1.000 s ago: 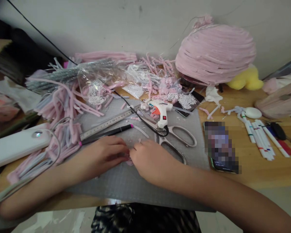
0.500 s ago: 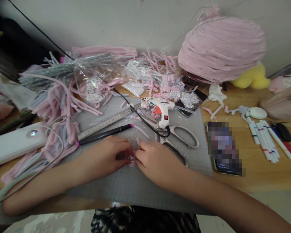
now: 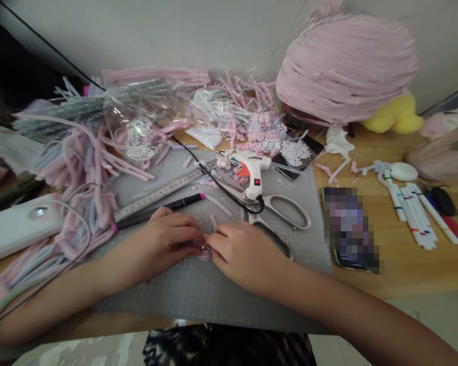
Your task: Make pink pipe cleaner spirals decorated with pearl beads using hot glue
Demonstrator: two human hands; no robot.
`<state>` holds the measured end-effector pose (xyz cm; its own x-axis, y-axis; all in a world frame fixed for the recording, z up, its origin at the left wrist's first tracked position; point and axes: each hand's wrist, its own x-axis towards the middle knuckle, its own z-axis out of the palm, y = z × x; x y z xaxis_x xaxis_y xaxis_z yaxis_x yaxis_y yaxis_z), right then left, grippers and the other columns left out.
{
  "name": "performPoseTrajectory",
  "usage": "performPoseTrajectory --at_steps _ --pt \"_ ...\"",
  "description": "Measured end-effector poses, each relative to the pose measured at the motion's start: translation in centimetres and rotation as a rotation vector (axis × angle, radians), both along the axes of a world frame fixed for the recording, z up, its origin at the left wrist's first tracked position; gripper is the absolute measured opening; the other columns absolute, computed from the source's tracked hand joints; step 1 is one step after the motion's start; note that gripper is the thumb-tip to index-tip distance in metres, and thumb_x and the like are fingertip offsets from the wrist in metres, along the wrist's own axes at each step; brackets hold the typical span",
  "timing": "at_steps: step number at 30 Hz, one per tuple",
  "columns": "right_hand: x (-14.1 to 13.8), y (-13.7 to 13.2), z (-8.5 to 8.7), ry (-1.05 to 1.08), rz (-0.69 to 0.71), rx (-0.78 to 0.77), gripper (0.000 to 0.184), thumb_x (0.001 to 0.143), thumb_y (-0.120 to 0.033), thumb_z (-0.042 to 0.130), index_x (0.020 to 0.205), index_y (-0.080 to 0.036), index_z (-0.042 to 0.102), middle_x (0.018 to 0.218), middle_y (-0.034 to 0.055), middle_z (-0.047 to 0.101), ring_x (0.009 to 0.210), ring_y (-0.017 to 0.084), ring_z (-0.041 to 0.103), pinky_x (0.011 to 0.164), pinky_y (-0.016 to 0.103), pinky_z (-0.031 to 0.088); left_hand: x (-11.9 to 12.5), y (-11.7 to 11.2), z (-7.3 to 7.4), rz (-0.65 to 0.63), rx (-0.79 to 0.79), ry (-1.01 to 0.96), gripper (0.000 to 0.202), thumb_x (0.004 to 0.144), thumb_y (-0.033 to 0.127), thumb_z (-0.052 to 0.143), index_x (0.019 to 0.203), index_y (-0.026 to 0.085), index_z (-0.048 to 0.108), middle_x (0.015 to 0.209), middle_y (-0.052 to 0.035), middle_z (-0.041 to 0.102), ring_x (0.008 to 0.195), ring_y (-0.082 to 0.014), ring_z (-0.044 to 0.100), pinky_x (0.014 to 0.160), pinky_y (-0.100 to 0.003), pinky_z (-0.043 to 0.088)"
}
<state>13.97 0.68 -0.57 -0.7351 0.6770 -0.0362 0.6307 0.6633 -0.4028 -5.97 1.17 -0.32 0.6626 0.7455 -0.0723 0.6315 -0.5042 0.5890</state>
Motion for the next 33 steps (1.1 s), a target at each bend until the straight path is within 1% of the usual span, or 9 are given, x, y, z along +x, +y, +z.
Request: performPoseTrajectory --at_steps 5,12,14,19,22,24,29,31,33 --pt "0.2 -0.1 -0.4 0.035 0.022 0.037 0.016 0.087 -0.024 0.051 0.086 -0.017 0.066 0.077 0.0033 0.063 0.073 0.016 0.057 0.067 0.029 0.039 0.0 0.0 -0.1 0.003 0.014 0.008 0.011 0.083 0.028 0.058 0.086 0.027 0.069 0.077 0.0032 0.065 0.076 -0.0136 0.057 0.071 -0.032 0.022" --pt "0.2 -0.5 -0.7 -0.030 0.164 0.263 0.016 0.086 -0.014 0.049 0.087 -0.012 0.065 0.073 0.0064 0.061 0.067 0.017 0.053 0.063 0.031 0.037 0.2 -0.1 0.2 -0.036 0.058 0.099 0.015 0.086 0.027 0.053 0.082 0.023 0.067 0.078 0.0025 0.064 0.074 -0.0142 0.055 0.069 -0.033 0.022" --pt "0.2 -0.5 -0.6 -0.021 0.154 0.245 0.017 0.086 -0.015 0.048 0.085 -0.012 0.065 0.074 0.0067 0.061 0.068 0.018 0.054 0.064 0.031 0.038 0.2 -0.2 0.1 -0.031 0.049 0.086 0.012 0.085 0.027 0.055 0.084 0.024 0.067 0.078 0.0026 0.064 0.074 -0.0144 0.056 0.069 -0.033 0.022" --pt "0.3 -0.1 -0.1 0.057 0.015 0.057 0.017 0.087 -0.021 0.050 0.084 -0.016 0.066 0.076 0.0035 0.064 0.073 0.016 0.058 0.068 0.029 0.041 -0.1 -0.2 0.4 0.027 -0.011 0.018 0.012 0.082 0.028 0.060 0.091 0.026 0.067 0.083 0.0025 0.066 0.080 -0.0148 0.058 0.072 -0.032 0.025" --pt "0.7 0.1 0.5 0.074 -0.034 0.035 0.016 0.087 -0.022 0.050 0.085 -0.017 0.066 0.078 0.0037 0.064 0.075 0.016 0.059 0.071 0.029 0.043 -0.8 0.1 0.8 0.057 -0.075 -0.008 0.012 0.079 0.027 0.063 0.090 0.025 0.066 0.083 0.0037 0.065 0.077 -0.0129 0.058 0.074 -0.031 0.027" --pt "1.2 0.3 0.9 0.099 -0.053 0.055 0.017 0.087 -0.021 0.049 0.086 -0.018 0.066 0.082 0.0042 0.065 0.078 0.016 0.060 0.073 0.030 0.044 -1.3 0.4 1.1 0.071 -0.086 -0.017 0.013 0.080 0.022 0.061 0.092 0.025 0.064 0.085 0.0037 0.064 0.074 -0.0118 0.058 0.075 -0.031 0.029" --pt "2.3 0.6 2.0 0.136 -0.159 0.101 0.016 0.086 -0.021 0.050 0.085 -0.018 0.065 0.083 0.0041 0.066 0.075 0.015 0.060 0.071 0.028 0.045 -2.2 0.8 1.4 0.106 0.091 -0.025 0.028 0.082 0.008 0.043 0.099 0.020 0.062 0.096 -0.0036 0.063 0.089 -0.0173 0.056 0.077 -0.032 0.034" --pt "2.4 0.6 2.1 0.109 -0.166 0.080 0.015 0.086 -0.020 0.050 0.084 -0.018 0.065 0.081 0.0035 0.065 0.074 0.015 0.060 0.070 0.028 0.044 -2.3 0.6 1.3 0.053 0.152 -0.015 0.035 0.080 0.004 0.039 0.099 0.021 0.063 0.098 -0.0045 0.062 0.090 -0.0177 0.055 0.077 -0.032 0.035" --pt "2.1 0.4 1.9 0.058 -0.132 0.046 0.014 0.085 -0.021 0.052 0.083 -0.019 0.065 0.079 0.0027 0.065 0.073 0.015 0.060 0.069 0.028 0.044 -2.1 0.3 1.3 -0.064 0.191 -0.002 0.039 0.078 0.002 0.040 0.101 0.024 0.063 0.097 -0.0037 0.061 0.088 -0.0168 0.053 0.076 -0.032 0.033"
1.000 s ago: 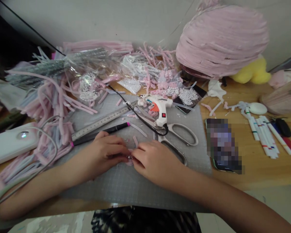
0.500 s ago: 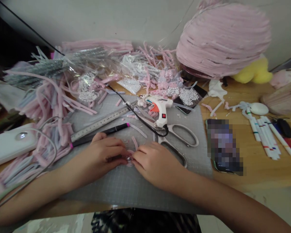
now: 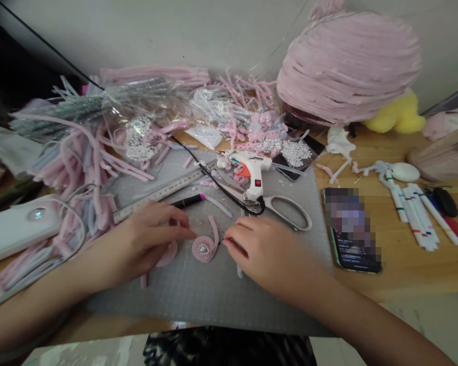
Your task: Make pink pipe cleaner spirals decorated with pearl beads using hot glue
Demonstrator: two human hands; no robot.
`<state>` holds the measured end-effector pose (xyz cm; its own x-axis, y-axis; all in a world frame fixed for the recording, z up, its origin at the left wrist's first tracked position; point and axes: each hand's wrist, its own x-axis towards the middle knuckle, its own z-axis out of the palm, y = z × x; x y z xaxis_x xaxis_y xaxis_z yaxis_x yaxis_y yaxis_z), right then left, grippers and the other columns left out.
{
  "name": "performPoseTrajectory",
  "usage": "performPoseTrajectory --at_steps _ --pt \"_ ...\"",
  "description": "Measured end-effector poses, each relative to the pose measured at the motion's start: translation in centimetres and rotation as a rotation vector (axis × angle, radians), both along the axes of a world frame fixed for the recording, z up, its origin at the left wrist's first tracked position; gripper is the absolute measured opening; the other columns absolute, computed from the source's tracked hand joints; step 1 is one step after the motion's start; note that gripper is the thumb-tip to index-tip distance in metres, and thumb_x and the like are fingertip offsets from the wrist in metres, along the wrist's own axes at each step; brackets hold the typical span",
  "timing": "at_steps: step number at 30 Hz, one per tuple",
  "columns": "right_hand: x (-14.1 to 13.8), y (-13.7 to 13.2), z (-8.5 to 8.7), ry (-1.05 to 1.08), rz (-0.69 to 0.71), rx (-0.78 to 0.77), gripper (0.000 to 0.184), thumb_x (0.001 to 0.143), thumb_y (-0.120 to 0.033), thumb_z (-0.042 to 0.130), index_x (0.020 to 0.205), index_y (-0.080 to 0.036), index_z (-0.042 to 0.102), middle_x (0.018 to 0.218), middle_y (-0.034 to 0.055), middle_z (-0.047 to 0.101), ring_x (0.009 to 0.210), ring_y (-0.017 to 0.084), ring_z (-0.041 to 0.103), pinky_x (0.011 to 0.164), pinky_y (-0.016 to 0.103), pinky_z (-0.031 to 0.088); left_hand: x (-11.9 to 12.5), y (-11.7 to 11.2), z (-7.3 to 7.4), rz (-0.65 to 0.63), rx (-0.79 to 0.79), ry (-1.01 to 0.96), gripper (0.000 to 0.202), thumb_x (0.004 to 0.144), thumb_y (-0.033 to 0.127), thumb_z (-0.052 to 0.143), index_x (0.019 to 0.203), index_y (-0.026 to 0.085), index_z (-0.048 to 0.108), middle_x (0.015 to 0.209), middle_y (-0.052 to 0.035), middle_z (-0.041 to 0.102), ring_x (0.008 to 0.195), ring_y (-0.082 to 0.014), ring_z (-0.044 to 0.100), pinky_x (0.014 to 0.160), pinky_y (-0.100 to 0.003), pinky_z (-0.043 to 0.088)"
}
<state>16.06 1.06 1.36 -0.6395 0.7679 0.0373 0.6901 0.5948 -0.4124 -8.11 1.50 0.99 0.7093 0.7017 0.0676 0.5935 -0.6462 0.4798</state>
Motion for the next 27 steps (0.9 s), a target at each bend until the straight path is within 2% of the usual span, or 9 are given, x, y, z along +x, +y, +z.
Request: performPoseTrajectory --at_steps 4,11,20,24,27 --pt "-1.2 -0.5 -0.9 -0.087 0.096 -0.051 0.013 0.085 -0.024 0.054 0.083 -0.019 0.066 0.076 0.0021 0.064 0.072 0.016 0.060 0.066 0.029 0.042 0.4 -0.5 -0.1 -0.173 0.060 0.083 0.039 0.081 0.005 0.042 0.107 0.027 0.060 0.092 -0.0030 0.062 0.083 -0.0160 0.051 0.076 -0.035 0.029" --pt "-1.8 -0.5 -2.1 -0.080 0.136 0.004 0.014 0.086 -0.023 0.053 0.080 -0.017 0.064 0.074 0.0021 0.064 0.067 0.016 0.059 0.061 0.028 0.039 0.6 -0.5 -0.2 -0.220 0.061 0.108 0.035 0.084 0.007 0.041 0.107 0.025 0.060 0.088 -0.0022 0.063 0.079 -0.0149 0.050 0.077 -0.036 0.025" --pt "-1.5 -0.5 -2.2 -0.025 0.107 -0.018 0.017 0.087 -0.024 0.050 0.081 -0.017 0.064 0.074 0.0019 0.063 0.069 0.015 0.059 0.064 0.027 0.040 0.5 -0.4 -0.5 -0.144 0.093 0.064 0.033 0.085 0.008 0.041 0.101 0.025 0.064 0.082 -0.0018 0.063 0.076 -0.0145 0.051 0.072 -0.035 0.027" --pt "-0.9 -0.4 -1.3 0.054 0.090 -0.026 0.016 0.087 -0.024 0.050 0.086 -0.018 0.065 0.078 0.0019 0.065 0.073 0.014 0.060 0.068 0.027 0.042 0.1 -0.3 -0.2 0.003 0.148 -0.045 0.034 0.084 0.007 0.039 0.098 0.024 0.065 0.084 -0.0026 0.063 0.077 -0.0147 0.054 0.073 -0.034 0.030" --pt "0.0 -0.4 -0.3 0.123 0.048 0.009 0.016 0.087 -0.022 0.049 0.086 -0.018 0.064 0.079 0.0024 0.065 0.074 0.014 0.060 0.070 0.026 0.043 -0.2 0.0 -0.2 0.119 0.190 -0.058 0.035 0.084 0.007 0.036 0.098 0.019 0.066 0.090 -0.0054 0.063 0.082 -0.0164 0.056 0.075 -0.033 0.035"
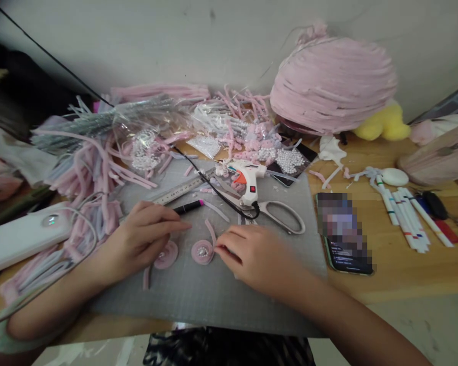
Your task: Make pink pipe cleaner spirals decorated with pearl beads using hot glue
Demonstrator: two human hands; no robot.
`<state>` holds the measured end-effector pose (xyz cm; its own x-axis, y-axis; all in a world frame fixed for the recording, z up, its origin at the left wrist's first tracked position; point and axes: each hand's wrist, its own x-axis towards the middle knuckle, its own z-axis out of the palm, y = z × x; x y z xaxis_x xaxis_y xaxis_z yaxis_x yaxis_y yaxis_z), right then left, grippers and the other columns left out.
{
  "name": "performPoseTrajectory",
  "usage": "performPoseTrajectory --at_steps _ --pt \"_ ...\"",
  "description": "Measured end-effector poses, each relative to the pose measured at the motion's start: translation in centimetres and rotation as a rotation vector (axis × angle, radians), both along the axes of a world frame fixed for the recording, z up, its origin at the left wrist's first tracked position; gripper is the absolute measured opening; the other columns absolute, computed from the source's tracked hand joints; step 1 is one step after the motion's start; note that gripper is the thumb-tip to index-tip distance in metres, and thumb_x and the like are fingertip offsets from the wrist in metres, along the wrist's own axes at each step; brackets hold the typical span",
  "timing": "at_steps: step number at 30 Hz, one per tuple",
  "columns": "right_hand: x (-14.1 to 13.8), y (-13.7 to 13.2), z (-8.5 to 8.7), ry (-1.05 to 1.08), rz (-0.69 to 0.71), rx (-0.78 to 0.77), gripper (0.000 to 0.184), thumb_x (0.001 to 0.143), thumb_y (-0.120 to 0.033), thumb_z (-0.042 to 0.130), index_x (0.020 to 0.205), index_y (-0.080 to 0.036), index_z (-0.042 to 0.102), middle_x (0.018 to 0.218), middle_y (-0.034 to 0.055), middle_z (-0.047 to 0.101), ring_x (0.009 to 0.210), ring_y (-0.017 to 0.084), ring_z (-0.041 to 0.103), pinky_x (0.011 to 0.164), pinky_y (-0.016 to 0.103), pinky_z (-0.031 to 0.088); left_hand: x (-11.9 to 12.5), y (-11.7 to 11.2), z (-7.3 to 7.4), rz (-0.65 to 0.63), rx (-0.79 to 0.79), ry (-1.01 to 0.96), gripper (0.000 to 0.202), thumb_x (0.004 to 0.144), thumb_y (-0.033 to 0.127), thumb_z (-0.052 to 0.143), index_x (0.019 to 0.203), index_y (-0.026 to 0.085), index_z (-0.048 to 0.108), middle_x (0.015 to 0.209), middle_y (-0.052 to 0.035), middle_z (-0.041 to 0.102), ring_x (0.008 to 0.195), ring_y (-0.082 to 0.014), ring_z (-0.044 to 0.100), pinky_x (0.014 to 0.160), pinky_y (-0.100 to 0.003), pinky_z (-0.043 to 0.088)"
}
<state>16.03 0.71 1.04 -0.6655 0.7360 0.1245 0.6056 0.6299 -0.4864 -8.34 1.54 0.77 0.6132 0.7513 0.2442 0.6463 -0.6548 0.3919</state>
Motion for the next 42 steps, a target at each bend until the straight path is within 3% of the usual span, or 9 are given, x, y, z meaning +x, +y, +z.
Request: performPoseTrajectory --at_steps 6,12,15,19,22,26,32,42 --pt "2.6 -2.0 1.0 0.065 -0.126 0.071 0.013 0.086 -0.021 0.050 0.084 -0.017 0.062 0.079 0.0031 0.066 0.073 0.013 0.060 0.068 0.024 0.044 -0.6 0.7 -0.6 0.137 0.031 0.050 0.035 0.083 0.012 0.036 0.103 0.018 0.063 0.097 -0.0069 0.062 0.091 -0.0195 0.056 0.079 -0.034 0.040" --pt "5.6 -5.2 0.1 0.152 -0.255 0.199 0.008 0.084 -0.017 0.053 0.082 -0.018 0.061 0.073 0.0026 0.065 0.070 0.014 0.059 0.068 0.026 0.045 -0.8 1.2 -0.8 0.180 0.029 0.036 0.031 0.085 0.015 0.036 0.104 0.020 0.059 0.098 -0.0054 0.060 0.092 -0.0190 0.055 0.082 -0.033 0.042" --pt "8.2 -6.1 -0.9 0.170 -0.424 0.361 0.009 0.083 -0.013 0.052 0.083 -0.018 0.060 0.074 0.0043 0.065 0.072 0.016 0.059 0.072 0.030 0.045 -0.7 1.4 -1.0 0.234 0.033 -0.018 0.030 0.088 0.018 0.034 0.104 0.019 0.059 0.098 -0.0030 0.058 0.090 -0.0165 0.055 0.083 -0.030 0.043" --pt "12.8 -6.3 -2.7 0.191 -0.756 0.584 0.015 0.085 -0.016 0.046 0.084 -0.018 0.060 0.080 0.0076 0.065 0.080 0.020 0.058 0.077 0.037 0.045 -0.6 1.6 -1.1 0.309 0.032 -0.073 0.028 0.087 0.024 0.036 0.098 0.018 0.061 0.094 -0.0025 0.059 0.086 -0.0154 0.056 0.078 -0.027 0.046" --pt "15.5 -5.8 -3.9 0.163 -0.881 0.628 0.019 0.087 -0.021 0.042 0.085 -0.018 0.061 0.081 0.0087 0.065 0.080 0.021 0.057 0.077 0.038 0.044 -0.5 1.7 -1.0 0.341 0.032 -0.079 0.028 0.086 0.024 0.038 0.097 0.015 0.062 0.094 -0.0065 0.060 0.087 -0.0178 0.057 0.074 -0.028 0.047" --pt "16.9 -5.1 -4.6 0.116 -0.864 0.606 0.026 0.089 -0.026 0.036 0.090 -0.016 0.060 0.087 0.0115 0.063 0.089 0.024 0.054 0.082 0.042 0.041 -0.5 1.8 -0.9 0.367 0.007 -0.075 0.029 0.086 0.023 0.038 0.098 0.012 0.062 0.096 -0.0088 0.061 0.089 -0.0189 0.056 0.070 -0.028 0.048" --pt "16.8 -4.9 -5.3 0.011 -0.858 0.498 0.036 0.089 -0.036 0.030 0.110 -0.017 0.052 0.109 0.0147 0.055 0.110 0.029 0.044 0.093 0.052 0.030 -0.4 1.6 -0.8 0.359 -0.030 -0.054 0.028 0.087 0.023 0.038 0.100 0.013 0.061 0.099 -0.0085 0.060 0.090 -0.0184 0.056 0.066 -0.026 0.047" --pt "17.0 -5.0 -5.6 0.012 -0.847 0.449 0.040 0.088 -0.040 0.028 0.115 -0.019 0.049 0.113 0.0149 0.054 0.111 0.031 0.044 0.092 0.052 0.031 -0.9 1.9 -1.5 0.319 0.002 -0.105 0.030 0.086 0.027 0.037 0.096 0.016 0.063 0.093 -0.0076 0.063 0.087 -0.0193 0.058 0.074 -0.029 0.047"
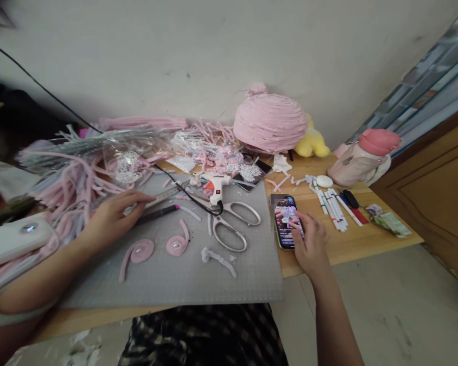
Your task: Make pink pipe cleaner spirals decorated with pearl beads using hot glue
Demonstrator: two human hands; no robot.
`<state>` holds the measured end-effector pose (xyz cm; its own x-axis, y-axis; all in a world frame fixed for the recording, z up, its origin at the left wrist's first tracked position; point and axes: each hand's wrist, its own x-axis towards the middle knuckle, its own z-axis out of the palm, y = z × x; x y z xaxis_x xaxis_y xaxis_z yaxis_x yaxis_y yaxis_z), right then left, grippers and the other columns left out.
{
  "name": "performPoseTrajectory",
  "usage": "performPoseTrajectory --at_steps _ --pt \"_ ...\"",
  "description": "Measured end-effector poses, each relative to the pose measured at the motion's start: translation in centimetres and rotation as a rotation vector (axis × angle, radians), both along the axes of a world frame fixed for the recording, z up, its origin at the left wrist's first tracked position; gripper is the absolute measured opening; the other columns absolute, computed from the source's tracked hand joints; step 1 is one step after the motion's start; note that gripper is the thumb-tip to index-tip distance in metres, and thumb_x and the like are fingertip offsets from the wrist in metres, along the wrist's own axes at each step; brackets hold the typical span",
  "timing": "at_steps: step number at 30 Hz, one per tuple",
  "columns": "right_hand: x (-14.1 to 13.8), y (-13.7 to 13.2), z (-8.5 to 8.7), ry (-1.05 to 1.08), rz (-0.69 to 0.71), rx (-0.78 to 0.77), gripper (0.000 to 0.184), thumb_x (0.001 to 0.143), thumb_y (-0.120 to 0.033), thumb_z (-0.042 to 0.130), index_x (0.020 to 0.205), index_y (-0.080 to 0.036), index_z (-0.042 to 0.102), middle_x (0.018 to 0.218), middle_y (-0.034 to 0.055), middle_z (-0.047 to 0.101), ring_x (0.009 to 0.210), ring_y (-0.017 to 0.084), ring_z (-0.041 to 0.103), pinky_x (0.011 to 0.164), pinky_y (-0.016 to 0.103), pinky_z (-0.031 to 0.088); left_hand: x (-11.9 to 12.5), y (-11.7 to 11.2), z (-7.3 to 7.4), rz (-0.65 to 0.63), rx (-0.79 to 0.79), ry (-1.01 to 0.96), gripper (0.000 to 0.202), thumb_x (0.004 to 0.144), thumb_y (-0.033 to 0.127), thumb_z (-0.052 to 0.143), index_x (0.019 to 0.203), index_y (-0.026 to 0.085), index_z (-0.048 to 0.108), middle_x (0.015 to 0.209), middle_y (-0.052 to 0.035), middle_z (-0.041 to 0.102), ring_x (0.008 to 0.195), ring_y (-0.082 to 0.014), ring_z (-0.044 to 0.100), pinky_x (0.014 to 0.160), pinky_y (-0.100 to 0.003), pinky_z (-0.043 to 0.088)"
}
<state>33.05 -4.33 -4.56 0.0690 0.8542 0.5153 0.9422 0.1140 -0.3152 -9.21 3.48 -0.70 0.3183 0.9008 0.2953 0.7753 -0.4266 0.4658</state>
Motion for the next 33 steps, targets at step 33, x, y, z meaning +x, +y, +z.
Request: performPoseTrajectory --at_steps 33 --pt "-18.8 2.3 5.9 -0.211 0.717 -0.490 0.015 0.084 -0.018 0.050 0.083 -0.017 0.064 0.082 0.0055 0.065 0.074 0.017 0.060 0.066 0.028 0.043 2.6 -2.6 0.9 -0.589 -0.086 0.230 0.019 0.088 0.030 0.050 0.101 0.025 0.063 0.096 -0.0024 0.066 0.090 -0.0178 0.053 0.078 -0.035 0.021"
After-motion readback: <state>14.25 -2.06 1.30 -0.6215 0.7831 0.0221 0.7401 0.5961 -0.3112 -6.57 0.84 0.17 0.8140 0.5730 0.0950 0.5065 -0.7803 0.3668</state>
